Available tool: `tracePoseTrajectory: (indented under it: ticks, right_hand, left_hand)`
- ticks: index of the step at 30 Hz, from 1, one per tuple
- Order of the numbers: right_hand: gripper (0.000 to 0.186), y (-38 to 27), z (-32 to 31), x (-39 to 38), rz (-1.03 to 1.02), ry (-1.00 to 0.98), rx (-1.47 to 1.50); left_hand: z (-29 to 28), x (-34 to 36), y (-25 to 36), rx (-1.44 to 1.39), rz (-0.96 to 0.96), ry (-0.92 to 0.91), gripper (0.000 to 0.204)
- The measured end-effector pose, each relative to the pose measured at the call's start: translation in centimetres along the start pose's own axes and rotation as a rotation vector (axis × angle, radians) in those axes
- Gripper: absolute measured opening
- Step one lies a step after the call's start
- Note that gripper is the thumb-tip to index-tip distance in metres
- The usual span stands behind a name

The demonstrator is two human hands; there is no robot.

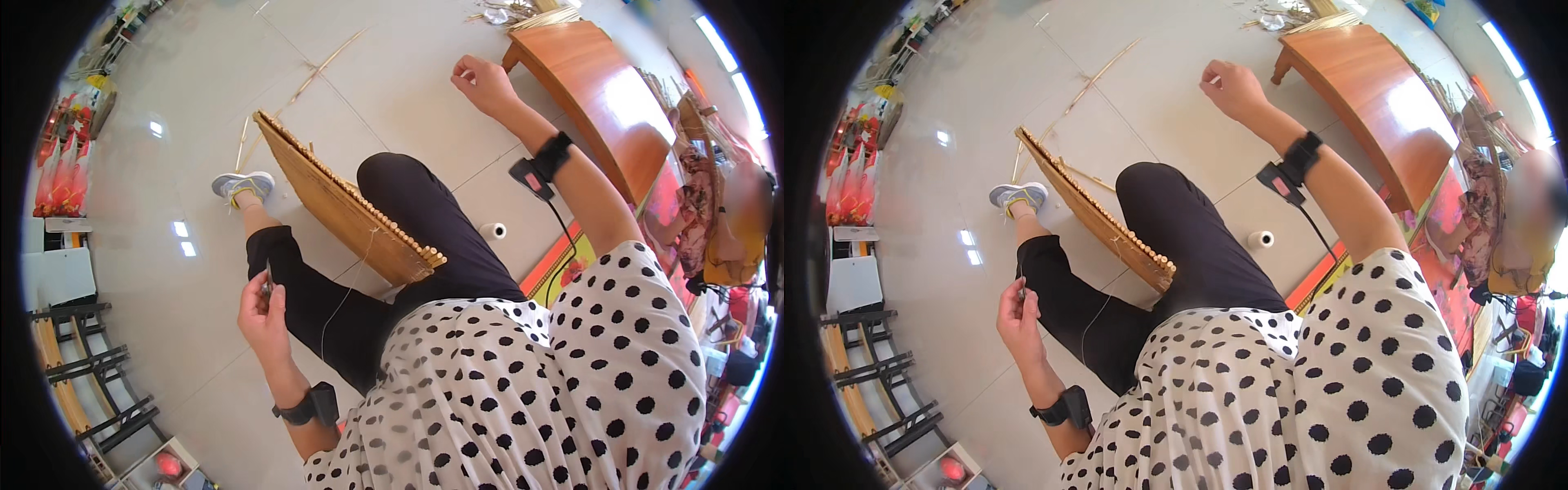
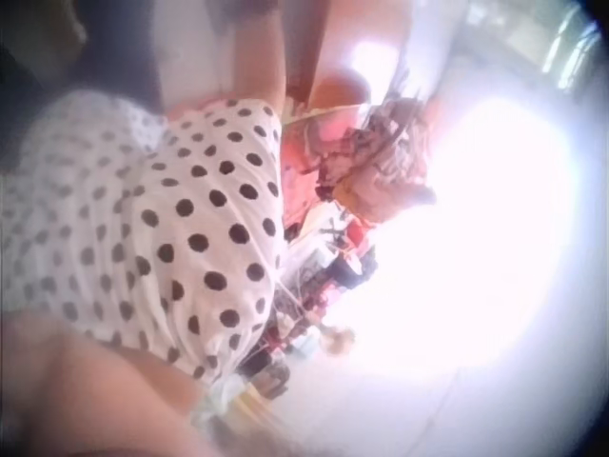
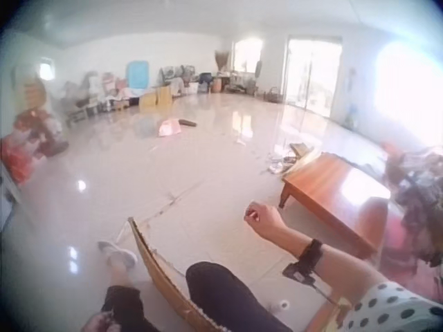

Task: The person sits on the floor and weaves a thin white string through the edge of a rectangular bamboo mat. They repeatedly thread the string through the bamboo slats, pull it tight, and adjust the mat's position to continue the weaving process.

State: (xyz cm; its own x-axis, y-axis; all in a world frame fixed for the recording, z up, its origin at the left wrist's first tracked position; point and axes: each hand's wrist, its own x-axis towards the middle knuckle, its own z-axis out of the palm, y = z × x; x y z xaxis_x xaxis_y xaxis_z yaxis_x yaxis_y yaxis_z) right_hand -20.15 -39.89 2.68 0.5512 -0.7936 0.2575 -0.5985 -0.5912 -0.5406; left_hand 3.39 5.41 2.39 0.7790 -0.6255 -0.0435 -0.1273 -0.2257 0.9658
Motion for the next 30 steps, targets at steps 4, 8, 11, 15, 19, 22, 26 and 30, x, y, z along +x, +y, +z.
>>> tracePoseTrajectory:
  ticks: [4,8,11,15,19,22,26,30]
  right_hand:
    - [0.018,-10.1,-3.0,-5.3,0.033,-0.425,0.791]
    - [0.029,-18.0,-7.0,-12.3,-0.133,-0.601,0.905]
    - [0.035,-18.6,-7.0,-14.0,-0.206,-0.577,0.998]
    - [0.019,-16.8,-5.9,-15.8,-0.094,-0.454,1.106]
    - [0.009,-13.3,-5.7,-17.5,0.005,-0.358,1.094]
    - [0.009,-8.8,-4.6,-17.4,0.246,-0.182,1.380]
    - [0.016,4.3,-1.8,-16.9,0.749,0.234,1.112]
    - [0.013,19.2,-3.0,-19.6,1.137,0.813,1.021]
  left_hand:
    - [1.7,-1.0,5.4,-0.053,0.158,-0.100,0.041]
    - [5.7,-1.7,10.5,-0.084,0.370,-0.251,0.052]
    - [8.5,-1.6,12.0,0.027,0.524,-0.317,0.060]
    - [11.0,-1.6,11.2,0.193,0.583,-0.361,0.066]
    - [13.9,-2.1,13.2,0.321,0.559,-0.546,0.076]
    - [14.1,-1.2,13.3,0.218,0.675,-0.398,0.071]
    - [12.0,0.3,13.6,0.173,0.477,-0.323,0.058]
    - [9.9,1.6,12.1,0.246,0.336,-0.260,0.050]
